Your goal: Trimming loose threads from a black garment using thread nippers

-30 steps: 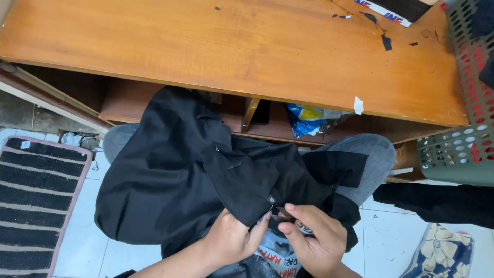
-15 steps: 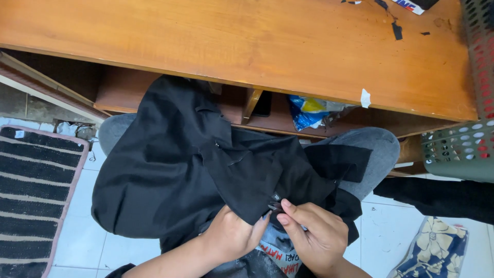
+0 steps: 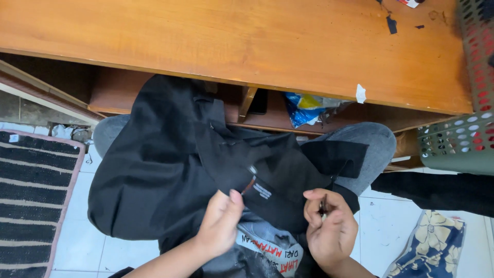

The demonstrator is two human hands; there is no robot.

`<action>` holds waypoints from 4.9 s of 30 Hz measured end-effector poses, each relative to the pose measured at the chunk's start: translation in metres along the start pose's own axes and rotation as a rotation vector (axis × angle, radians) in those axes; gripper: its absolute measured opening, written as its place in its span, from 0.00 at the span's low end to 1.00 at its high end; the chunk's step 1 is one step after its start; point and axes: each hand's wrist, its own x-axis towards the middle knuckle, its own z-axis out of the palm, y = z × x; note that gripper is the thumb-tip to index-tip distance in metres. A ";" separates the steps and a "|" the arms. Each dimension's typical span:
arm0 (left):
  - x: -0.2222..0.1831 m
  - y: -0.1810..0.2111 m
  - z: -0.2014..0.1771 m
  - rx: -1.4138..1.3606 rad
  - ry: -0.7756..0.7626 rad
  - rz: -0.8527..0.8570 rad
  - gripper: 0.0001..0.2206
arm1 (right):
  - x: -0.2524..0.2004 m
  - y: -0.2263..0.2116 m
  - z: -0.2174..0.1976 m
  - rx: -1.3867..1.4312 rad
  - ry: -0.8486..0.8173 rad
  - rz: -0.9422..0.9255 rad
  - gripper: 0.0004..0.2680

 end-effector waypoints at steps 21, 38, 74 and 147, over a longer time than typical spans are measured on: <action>0.022 0.021 0.001 -0.803 0.268 -0.148 0.31 | 0.035 -0.018 0.023 -0.177 -0.103 -0.206 0.13; 0.011 0.008 0.010 -0.588 0.431 -0.338 0.31 | 0.049 -0.021 0.034 -0.236 -0.211 -0.300 0.10; 0.026 0.055 0.036 -0.336 0.356 -0.254 0.22 | 0.020 -0.032 0.011 -0.613 -0.140 -0.263 0.05; 0.016 0.024 0.009 -0.353 0.545 -0.262 0.17 | 0.070 0.008 -0.004 -0.421 -0.362 -0.180 0.11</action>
